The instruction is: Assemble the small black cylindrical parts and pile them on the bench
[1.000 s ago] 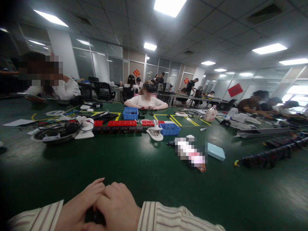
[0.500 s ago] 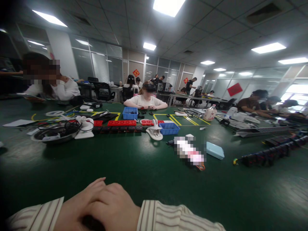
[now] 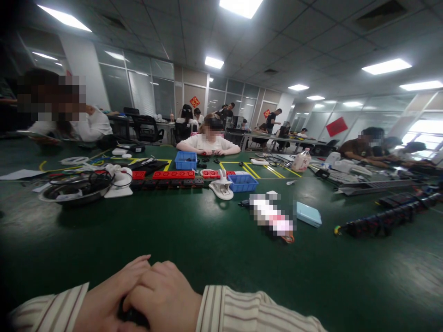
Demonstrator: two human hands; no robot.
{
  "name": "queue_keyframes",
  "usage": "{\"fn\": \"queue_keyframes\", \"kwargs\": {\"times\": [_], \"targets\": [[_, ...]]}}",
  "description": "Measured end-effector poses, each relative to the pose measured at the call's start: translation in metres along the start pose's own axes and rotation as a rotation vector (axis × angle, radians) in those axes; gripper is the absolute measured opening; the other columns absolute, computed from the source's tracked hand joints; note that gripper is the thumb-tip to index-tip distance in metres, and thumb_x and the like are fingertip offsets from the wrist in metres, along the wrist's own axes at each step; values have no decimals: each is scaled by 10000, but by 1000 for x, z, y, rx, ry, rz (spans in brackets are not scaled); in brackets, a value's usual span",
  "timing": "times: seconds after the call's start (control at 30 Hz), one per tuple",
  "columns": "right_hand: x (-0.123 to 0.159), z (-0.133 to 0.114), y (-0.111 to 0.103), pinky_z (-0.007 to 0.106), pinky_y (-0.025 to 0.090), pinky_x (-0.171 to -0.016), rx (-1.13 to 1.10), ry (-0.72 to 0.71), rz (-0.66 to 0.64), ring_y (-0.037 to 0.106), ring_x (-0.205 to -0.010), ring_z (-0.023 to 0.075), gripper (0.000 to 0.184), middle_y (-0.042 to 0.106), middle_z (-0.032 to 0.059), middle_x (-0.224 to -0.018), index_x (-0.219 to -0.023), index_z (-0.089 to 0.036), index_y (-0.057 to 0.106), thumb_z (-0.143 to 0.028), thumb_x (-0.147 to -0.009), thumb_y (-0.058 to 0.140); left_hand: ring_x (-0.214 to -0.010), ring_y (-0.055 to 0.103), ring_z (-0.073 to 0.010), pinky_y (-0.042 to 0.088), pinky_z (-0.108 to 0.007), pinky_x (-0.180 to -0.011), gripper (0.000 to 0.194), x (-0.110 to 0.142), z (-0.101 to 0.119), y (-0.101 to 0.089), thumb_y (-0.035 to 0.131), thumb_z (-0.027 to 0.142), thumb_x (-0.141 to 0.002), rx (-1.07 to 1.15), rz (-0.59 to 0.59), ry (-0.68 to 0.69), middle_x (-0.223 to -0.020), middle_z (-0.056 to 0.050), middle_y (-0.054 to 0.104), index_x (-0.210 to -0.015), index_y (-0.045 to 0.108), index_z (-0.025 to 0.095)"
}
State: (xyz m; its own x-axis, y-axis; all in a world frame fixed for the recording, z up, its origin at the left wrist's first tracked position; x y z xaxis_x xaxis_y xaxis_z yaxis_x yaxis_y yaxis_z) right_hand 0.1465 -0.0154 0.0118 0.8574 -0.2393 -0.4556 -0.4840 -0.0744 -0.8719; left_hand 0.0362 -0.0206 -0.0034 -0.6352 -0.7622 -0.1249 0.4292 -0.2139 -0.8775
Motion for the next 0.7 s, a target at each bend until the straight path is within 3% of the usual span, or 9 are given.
{"fn": "queue_keyframes", "kwargs": {"times": [0.1, 0.2, 0.3, 0.43, 0.57, 0.7], "targets": [[0, -5, 1, 276, 381, -797, -44, -172, -77, 538, -887, 132, 167, 622, -29, -872, -807, -219, 509, -336, -731, 600, -837, 539, -199, 245, -434, -1072, 330, -2, -1, -2, 682, 448, -551, 5, -34, 33, -817, 23, 590, -775, 580, 227], [1, -8, -1, 269, 375, -852, -68, -258, -84, 529, -953, 133, 167, 635, -26, -905, -832, -211, 508, -328, -743, 586, -846, 543, -199, 231, -427, -1080, 299, -2, 3, -6, 658, 456, -594, -3, -24, 42, -811, 21, 594, -773, 587, 227], [1, -9, -7, 270, 373, -863, -78, -194, 17, 519, -978, 129, 229, 616, -1, -964, -923, -194, 485, -359, -778, 549, -855, 542, -208, 246, -436, -1074, 351, -1, 10, -9, 639, 490, -631, -6, 10, 26, -831, 10, 601, -867, 592, 234], [3, -5, -9, 305, 394, -759, -13, 38, 168, 515, -830, 162, 385, 580, 33, -862, -857, -184, 463, -564, -798, 470, -867, 538, -233, 212, -521, -1071, 420, 3, 17, -6, 675, 502, -574, -32, 61, -67, -859, -5, 598, -881, 579, 232], [4, -3, -3, 317, 382, -699, 72, 157, 123, 491, -761, 175, 463, 551, 39, -801, -813, -184, 454, -645, -771, 456, -872, 537, -234, 221, -532, -1069, 369, 6, 13, -3, 687, 432, -590, -50, 97, -108, -873, -16, 601, -878, 580, 229], [2, -5, -3, 297, 383, -686, 101, 107, 50, 492, -778, 167, 378, 557, 20, -824, -868, -193, 474, -544, -747, 542, -883, 541, -231, 274, -478, -1064, 389, 4, 8, -3, 712, 456, -579, 7, 47, -38, -896, -8, 608, -882, 593, 244]]}}
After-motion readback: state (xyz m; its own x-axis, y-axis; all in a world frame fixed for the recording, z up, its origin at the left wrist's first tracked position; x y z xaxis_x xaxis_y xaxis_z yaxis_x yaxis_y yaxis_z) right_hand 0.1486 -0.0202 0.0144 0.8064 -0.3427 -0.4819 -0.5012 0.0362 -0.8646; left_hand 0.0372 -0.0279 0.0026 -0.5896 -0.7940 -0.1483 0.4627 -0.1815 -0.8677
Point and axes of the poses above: each hand's wrist, its own x-axis away from the middle knuckle, its own y-axis out of the palm, z = x × y, the point moved 4 cm from there along -x, towards the middle knuckle
